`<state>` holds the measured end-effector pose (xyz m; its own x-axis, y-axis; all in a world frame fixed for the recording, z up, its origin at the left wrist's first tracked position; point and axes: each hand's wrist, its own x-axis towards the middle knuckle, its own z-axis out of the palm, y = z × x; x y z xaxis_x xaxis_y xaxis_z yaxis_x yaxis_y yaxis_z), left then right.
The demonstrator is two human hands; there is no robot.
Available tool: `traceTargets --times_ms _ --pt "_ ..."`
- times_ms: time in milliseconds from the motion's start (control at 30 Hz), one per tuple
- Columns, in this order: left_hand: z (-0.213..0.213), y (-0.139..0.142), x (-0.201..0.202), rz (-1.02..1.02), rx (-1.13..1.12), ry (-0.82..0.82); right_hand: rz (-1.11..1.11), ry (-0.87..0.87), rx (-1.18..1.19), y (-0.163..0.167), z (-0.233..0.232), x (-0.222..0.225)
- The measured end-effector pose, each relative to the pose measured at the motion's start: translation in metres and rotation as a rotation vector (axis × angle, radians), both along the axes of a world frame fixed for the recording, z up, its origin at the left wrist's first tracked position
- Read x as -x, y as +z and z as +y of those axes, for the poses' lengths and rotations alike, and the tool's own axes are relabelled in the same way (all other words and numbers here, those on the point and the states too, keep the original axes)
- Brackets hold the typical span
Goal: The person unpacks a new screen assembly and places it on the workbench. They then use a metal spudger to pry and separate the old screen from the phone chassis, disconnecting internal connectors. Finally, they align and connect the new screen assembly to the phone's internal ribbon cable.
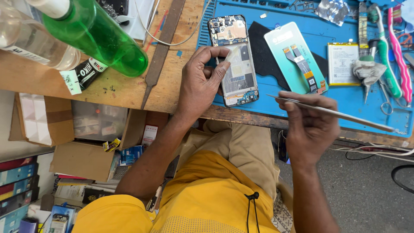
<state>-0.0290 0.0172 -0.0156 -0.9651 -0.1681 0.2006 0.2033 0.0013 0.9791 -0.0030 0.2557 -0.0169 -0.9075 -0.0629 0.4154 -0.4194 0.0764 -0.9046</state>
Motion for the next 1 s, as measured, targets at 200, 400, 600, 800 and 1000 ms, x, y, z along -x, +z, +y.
traceTargets --times_ms 200,400,600,800,1000 --pt "0.001 0.0 0.0 0.073 0.135 0.021 -0.063 0.022 -0.118 -0.001 -0.013 0.005" --pt "0.0 -0.001 0.001 0.042 0.157 0.026 -0.039 0.019 -0.176 -0.005 -0.018 0.006" --pt "-0.001 -0.003 0.002 0.051 0.164 0.019 -0.028 0.047 -0.169 -0.008 -0.019 0.01" --pt "-0.001 -0.003 0.004 0.049 0.196 0.032 -0.039 0.053 -0.135 -0.012 -0.018 0.009" --pt "-0.001 -0.002 0.005 0.031 0.198 0.034 -0.036 0.068 -0.083 -0.016 -0.016 0.01"
